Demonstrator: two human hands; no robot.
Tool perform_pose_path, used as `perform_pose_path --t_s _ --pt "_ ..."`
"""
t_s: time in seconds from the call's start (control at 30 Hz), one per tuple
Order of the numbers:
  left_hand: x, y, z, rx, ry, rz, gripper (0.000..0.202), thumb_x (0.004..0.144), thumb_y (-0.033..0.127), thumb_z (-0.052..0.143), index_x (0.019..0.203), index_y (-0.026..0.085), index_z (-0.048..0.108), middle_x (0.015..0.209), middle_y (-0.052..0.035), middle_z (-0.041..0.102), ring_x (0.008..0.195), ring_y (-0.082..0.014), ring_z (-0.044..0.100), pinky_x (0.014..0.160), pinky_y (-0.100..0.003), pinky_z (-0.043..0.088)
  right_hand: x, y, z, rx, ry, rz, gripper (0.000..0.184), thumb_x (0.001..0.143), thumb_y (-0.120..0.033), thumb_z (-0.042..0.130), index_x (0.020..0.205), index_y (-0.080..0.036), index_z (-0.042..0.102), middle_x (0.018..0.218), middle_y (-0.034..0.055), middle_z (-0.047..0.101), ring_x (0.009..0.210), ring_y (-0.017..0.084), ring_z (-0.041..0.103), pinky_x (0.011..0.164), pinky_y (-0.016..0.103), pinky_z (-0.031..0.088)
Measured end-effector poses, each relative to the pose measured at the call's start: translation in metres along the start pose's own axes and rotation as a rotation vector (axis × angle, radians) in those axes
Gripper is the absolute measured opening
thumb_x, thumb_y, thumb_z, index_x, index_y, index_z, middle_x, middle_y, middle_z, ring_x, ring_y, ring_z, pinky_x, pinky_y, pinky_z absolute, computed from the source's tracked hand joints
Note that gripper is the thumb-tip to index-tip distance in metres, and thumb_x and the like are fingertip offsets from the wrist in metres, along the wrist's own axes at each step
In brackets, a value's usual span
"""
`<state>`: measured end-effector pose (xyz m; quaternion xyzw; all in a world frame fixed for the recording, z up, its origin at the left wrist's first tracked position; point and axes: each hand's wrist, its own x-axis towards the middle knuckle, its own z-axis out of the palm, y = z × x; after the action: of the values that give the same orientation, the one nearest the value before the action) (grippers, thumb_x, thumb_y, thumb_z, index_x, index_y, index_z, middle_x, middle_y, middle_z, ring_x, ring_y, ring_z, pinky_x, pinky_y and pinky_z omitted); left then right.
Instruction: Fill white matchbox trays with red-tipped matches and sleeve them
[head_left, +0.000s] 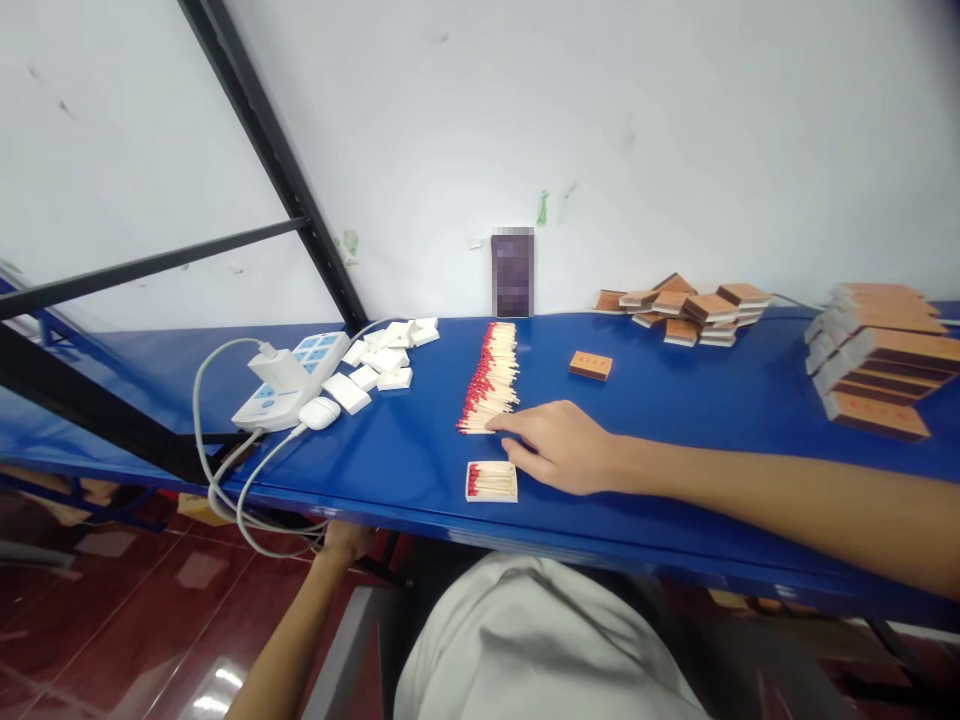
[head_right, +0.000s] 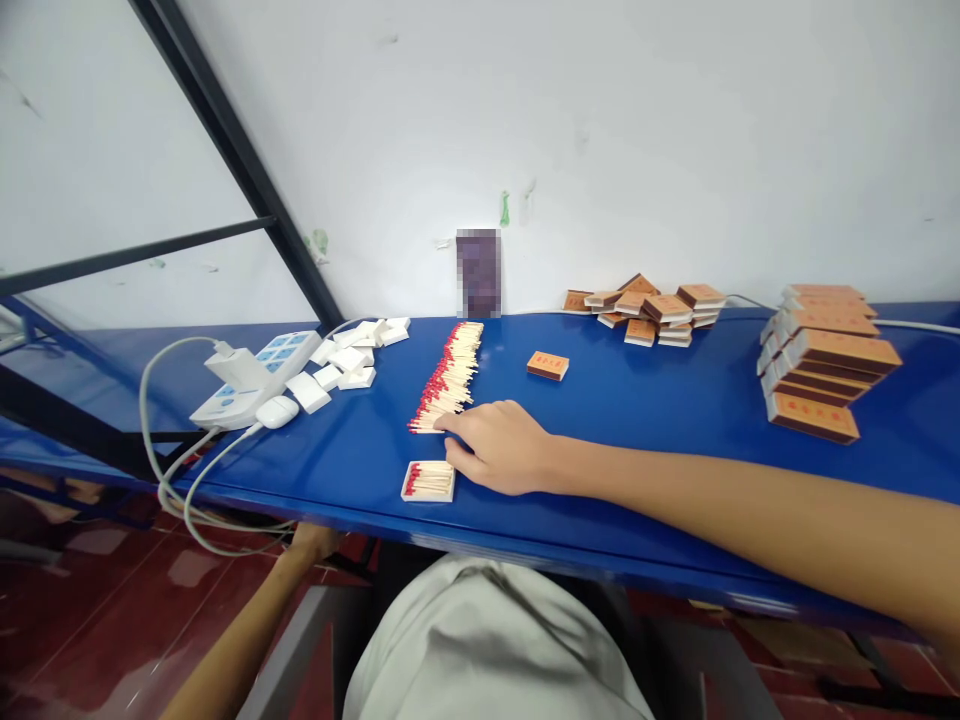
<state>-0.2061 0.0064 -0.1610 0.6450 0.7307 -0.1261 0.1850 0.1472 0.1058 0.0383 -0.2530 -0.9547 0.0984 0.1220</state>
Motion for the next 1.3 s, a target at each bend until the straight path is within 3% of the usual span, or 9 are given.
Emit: perform_pose_path --t_s 0.13,0.23,0.53,0.7,0.83,1.0,1.03,1.17,1.3 --pt "-0.009 -0.009 -0.017 0.025 -0.111 -0.029 0.032 0.097 0.033 0.061 0.124 0.017 0.059 0.125 -0.0097 0.06 0.106 -0.0239 0.063 0.089 -0.044 0.055 0.0 0.001 0.001 0.019 -0.01 0.005 0.037 0.096 -0.025 0.04 0.125 -0.021 0.062 0.101 0.0059 0.075 0.082 0.02 0.067 0.069 0.029 0.037" --pt "-0.02 0.001 -0.034 0.006 -0.221 0.037 0.03 0.097 0.034 0.061 0.121 0.016 0.06 0.12 -0.0087 0.062 0.102 -0.0226 0.064 0.086 -0.042 0.056 0.001 0.001 0.002 0.011 -0.006 0.016 0.035 0.096 -0.025 0.04 0.123 -0.02 0.063 0.101 0.0064 0.075 0.084 0.021 0.068 0.069 0.03 0.037" --pt "-0.091 0.113 -0.068 -0.058 -0.196 0.371 0.033 0.096 0.035 0.044 0.081 0.02 0.069 0.092 -0.0098 0.072 0.095 -0.0308 0.066 0.092 -0.045 0.045 0.0 0.0 0.001 0.016 -0.006 0.013 0.036 0.096 -0.025 0.041 0.121 -0.019 0.066 0.102 0.0062 0.075 0.083 0.02 0.068 0.066 0.03 0.036" --pt "-0.152 0.139 -0.128 -0.204 -0.264 0.799 0.034 0.095 0.033 0.047 0.066 0.025 0.062 0.068 -0.0016 0.065 0.067 -0.0187 0.059 0.068 -0.029 0.046 0.0 0.0 0.001 0.031 -0.001 0.0 0.038 0.095 -0.025 0.041 0.125 -0.021 0.065 0.105 0.0056 0.075 0.086 0.021 0.068 0.069 0.029 0.038" --pt "-0.149 0.138 -0.177 -0.369 -0.082 0.765 0.039 0.1 0.028 0.039 0.067 0.021 0.058 0.061 0.0028 0.058 0.059 -0.013 0.052 0.065 -0.024 0.043 0.001 0.0 0.002 0.044 0.0 -0.003 0.035 0.095 -0.024 0.043 0.12 -0.021 0.067 0.106 0.0064 0.075 0.09 0.021 0.069 0.074 0.029 0.042" --pt "-0.098 0.14 -0.18 -0.331 0.626 0.502 0.031 0.101 0.03 0.037 0.083 0.02 0.06 0.077 0.0001 0.062 0.068 -0.0143 0.055 0.068 -0.025 0.043 0.001 0.0 0.002 0.056 0.01 -0.021 0.035 0.095 -0.024 0.043 0.12 -0.022 0.067 0.108 0.0067 0.075 0.093 0.021 0.069 0.076 0.029 0.044" --pt "-0.09 0.141 -0.176 -0.306 0.689 0.464 0.027 0.1 0.03 0.04 0.088 0.019 0.061 0.084 -0.0025 0.064 0.073 -0.0163 0.057 0.07 -0.027 0.043 0.001 0.0 0.002 0.057 0.01 -0.024 0.035 0.095 -0.024 0.043 0.121 -0.022 0.067 0.108 0.0067 0.075 0.093 0.021 0.069 0.076 0.029 0.045" --pt "-0.078 0.14 -0.163 -0.234 0.748 0.408 0.023 0.1 0.03 0.041 0.109 0.023 0.061 0.094 -0.0034 0.064 0.079 -0.0183 0.06 0.071 -0.029 0.044 0.002 0.001 0.002 0.069 0.008 -0.017 0.037 0.095 -0.026 0.044 0.123 -0.021 0.067 0.109 0.0081 0.075 0.096 0.022 0.069 0.081 0.031 0.046" --pt "-0.08 0.137 -0.161 -0.208 0.711 0.442 0.024 0.102 0.029 0.039 0.111 0.024 0.061 0.1 -0.0035 0.064 0.086 -0.0194 0.062 0.076 -0.03 0.046 0.002 0.002 0.004 0.079 0.016 -0.026 0.035 0.094 -0.026 0.045 0.12 -0.021 0.068 0.109 0.0078 0.075 0.096 0.022 0.069 0.08 0.031 0.047"
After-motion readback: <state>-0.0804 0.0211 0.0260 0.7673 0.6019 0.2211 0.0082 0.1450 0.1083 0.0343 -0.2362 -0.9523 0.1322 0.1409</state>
